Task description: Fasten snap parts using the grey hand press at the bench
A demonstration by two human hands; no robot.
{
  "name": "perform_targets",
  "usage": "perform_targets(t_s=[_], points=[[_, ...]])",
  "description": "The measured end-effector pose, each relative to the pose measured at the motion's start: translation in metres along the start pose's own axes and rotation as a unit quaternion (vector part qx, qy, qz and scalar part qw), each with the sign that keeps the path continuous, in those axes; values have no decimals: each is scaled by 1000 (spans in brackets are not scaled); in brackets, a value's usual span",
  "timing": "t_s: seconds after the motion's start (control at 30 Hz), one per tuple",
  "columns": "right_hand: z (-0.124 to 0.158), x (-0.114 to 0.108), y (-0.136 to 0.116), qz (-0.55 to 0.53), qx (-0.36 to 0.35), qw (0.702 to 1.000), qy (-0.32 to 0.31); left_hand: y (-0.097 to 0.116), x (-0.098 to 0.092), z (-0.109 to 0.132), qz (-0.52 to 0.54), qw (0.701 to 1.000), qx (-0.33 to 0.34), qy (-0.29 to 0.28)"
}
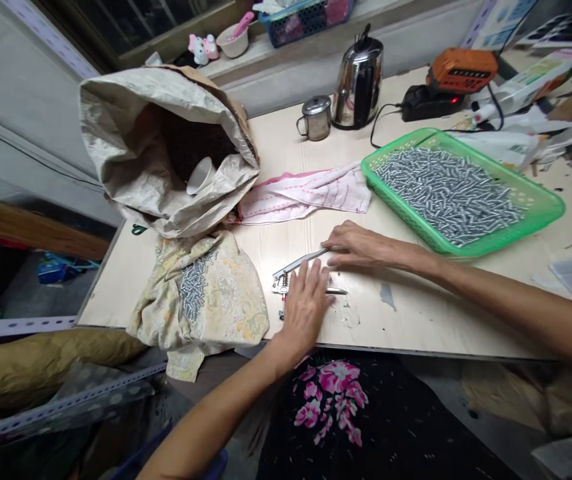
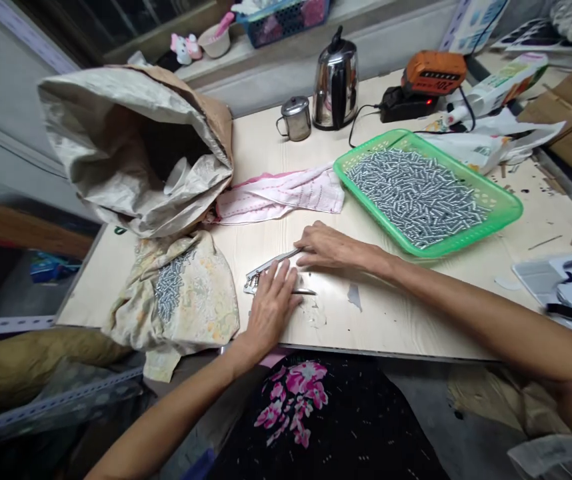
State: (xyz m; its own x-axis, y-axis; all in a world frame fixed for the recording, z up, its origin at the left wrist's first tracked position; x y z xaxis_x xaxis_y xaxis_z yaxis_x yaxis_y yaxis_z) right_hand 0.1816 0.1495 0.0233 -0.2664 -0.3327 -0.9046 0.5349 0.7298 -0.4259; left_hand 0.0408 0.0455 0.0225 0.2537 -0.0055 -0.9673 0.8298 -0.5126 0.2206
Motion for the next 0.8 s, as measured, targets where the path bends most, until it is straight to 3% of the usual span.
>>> perform_targets(t_s=[0.17, 0.27, 0.37, 0.47, 0.6, 0.67, 0.73, 0.8], points=[[-20, -9, 13, 63, 59, 996, 36, 21, 13, 24, 51, 998, 16, -34], [-38, -18, -2, 112, 85, 989, 39, 20, 15, 22, 77, 997, 10, -30], [-54, -12, -50, 121, -20, 992, 9, 19, 13, 21, 91, 996, 9, -24], [-59, 15, -104, 100, -172, 978, -65, 26, 2, 33, 112, 993, 36, -12], [-61, 48, -125, 78, -252, 962, -65, 29, -28, 71, 115, 982, 151, 20], [-62, 55, -121, 56, -274, 959, -40, 1, -49, 87, 75, 987, 118, 79], [-61, 57, -117, 40, -289, 956, -13, -50, -70, 93, 21, 990, -6, 142], [-58, 59, -116, 40, -305, 951, 18, -112, -85, 92, -25, 972, -161, 170]])
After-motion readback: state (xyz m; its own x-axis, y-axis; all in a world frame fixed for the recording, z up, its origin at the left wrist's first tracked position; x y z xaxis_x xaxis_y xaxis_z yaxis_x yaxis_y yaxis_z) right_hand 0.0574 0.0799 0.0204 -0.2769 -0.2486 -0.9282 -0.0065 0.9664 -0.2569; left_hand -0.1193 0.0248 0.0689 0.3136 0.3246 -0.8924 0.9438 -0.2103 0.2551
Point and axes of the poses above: each hand's wrist, its own z-axis away from the middle knuckle, its own x-axis out of the palm, y = z × x, the point moved 5 cm from there along -z, towards the middle knuckle, and after that the axes turned 2 degrees about -y, right-handed, at the moved point
